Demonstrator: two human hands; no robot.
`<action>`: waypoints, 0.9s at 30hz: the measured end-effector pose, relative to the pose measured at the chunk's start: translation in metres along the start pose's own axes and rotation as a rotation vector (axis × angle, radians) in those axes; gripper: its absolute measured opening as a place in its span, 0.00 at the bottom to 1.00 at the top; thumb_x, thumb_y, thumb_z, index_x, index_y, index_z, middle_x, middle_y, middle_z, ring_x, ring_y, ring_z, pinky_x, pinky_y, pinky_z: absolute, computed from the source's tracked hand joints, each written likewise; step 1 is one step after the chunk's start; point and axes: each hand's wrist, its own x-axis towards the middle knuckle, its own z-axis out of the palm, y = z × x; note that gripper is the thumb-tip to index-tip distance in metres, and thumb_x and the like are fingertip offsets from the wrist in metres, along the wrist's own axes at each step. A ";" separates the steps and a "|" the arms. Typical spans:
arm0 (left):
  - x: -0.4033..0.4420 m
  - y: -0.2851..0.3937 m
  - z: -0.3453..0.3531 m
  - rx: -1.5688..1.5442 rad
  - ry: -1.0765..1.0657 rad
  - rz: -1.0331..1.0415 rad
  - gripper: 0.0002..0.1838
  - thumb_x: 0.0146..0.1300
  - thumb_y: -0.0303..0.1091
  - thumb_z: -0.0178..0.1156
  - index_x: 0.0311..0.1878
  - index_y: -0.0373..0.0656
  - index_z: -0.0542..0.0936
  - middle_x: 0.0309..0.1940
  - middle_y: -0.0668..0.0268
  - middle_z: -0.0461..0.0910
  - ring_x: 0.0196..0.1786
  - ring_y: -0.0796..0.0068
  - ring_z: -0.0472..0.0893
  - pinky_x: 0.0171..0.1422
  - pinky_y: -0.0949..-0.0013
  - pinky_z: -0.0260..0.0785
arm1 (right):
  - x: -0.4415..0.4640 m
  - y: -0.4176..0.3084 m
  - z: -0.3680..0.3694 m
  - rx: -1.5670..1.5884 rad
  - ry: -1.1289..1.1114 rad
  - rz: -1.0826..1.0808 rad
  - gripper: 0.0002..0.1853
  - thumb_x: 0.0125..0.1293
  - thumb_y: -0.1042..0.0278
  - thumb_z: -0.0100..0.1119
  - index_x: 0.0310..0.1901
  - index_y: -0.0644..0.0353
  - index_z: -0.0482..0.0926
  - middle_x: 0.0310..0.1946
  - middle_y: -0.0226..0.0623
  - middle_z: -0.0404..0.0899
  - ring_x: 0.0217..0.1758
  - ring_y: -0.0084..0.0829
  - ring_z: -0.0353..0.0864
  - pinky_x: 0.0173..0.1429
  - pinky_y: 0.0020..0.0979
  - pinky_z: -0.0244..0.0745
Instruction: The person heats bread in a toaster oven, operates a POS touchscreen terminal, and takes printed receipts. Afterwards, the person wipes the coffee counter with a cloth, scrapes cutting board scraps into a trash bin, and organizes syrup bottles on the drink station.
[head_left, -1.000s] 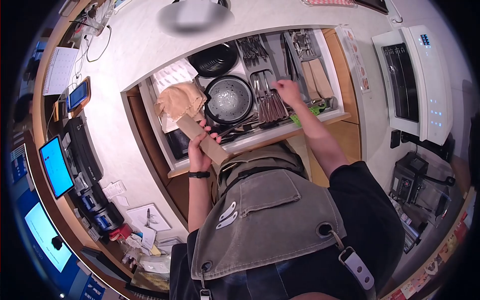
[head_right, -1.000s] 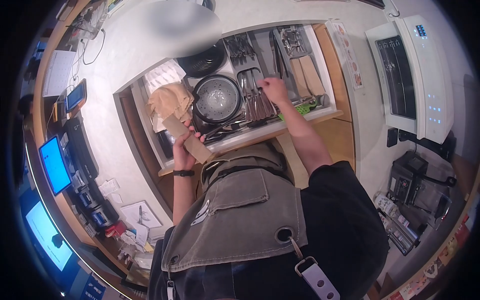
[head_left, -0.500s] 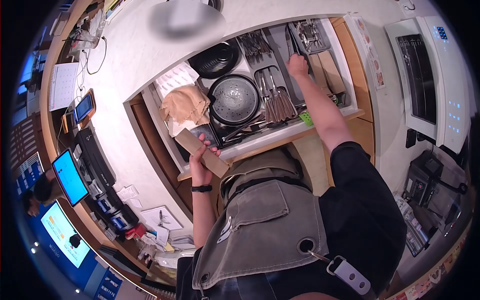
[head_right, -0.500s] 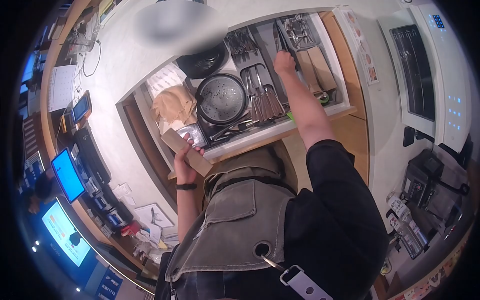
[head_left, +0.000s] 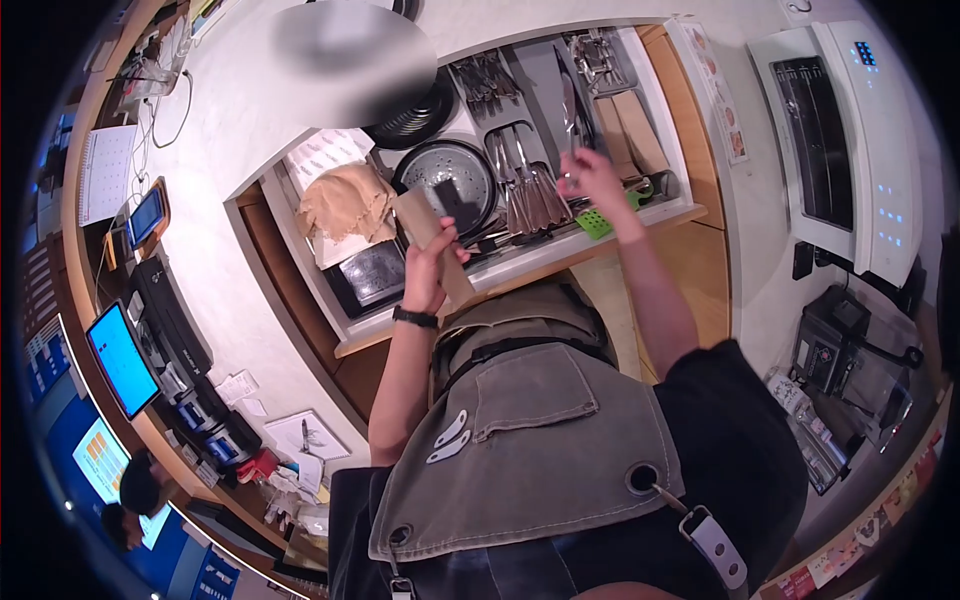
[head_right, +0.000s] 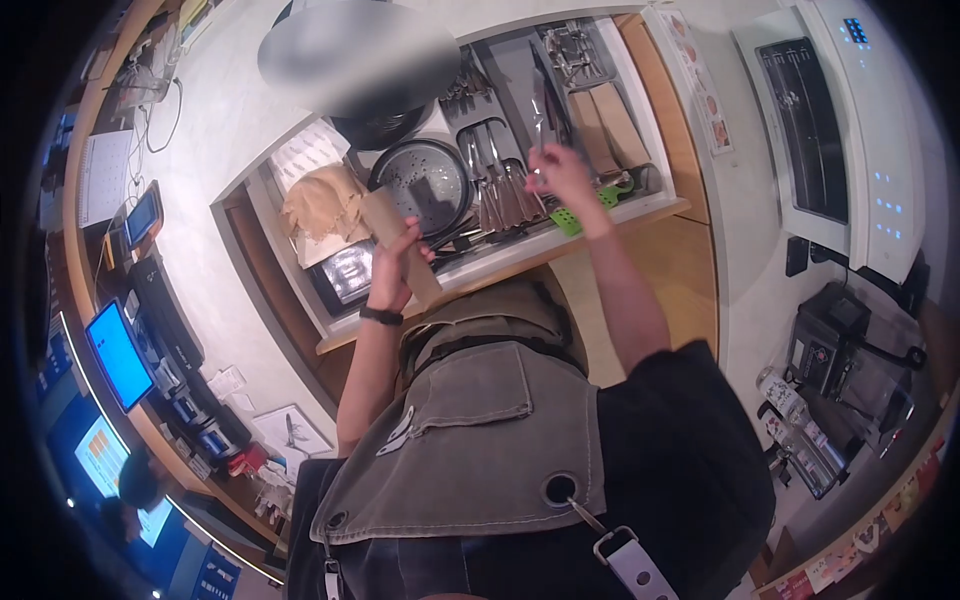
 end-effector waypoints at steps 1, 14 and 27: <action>0.006 -0.004 0.009 0.033 -0.024 -0.004 0.16 0.67 0.31 0.66 0.55 0.36 0.78 0.32 0.68 0.78 0.30 0.75 0.80 0.39 0.68 0.76 | -0.031 -0.008 0.017 0.072 -0.070 -0.015 0.16 0.75 0.62 0.61 0.56 0.65 0.78 0.43 0.36 0.80 0.38 0.31 0.86 0.45 0.35 0.90; 0.002 0.001 0.023 0.201 -0.144 0.084 0.11 0.70 0.35 0.67 0.49 0.41 0.79 0.35 0.70 0.81 0.34 0.79 0.80 0.38 0.72 0.74 | -0.099 0.006 0.129 -0.096 -0.377 -0.099 0.15 0.74 0.63 0.63 0.49 0.69 0.82 0.39 0.36 0.85 0.41 0.25 0.87 0.41 0.31 0.90; -0.033 0.009 -0.041 0.045 0.054 0.182 0.11 0.71 0.32 0.65 0.52 0.39 0.81 0.40 0.68 0.84 0.42 0.78 0.80 0.51 0.72 0.70 | -0.071 0.053 0.083 -0.999 -0.009 -0.587 0.17 0.69 0.61 0.63 0.50 0.67 0.82 0.49 0.46 0.81 0.52 0.45 0.82 0.58 0.42 0.78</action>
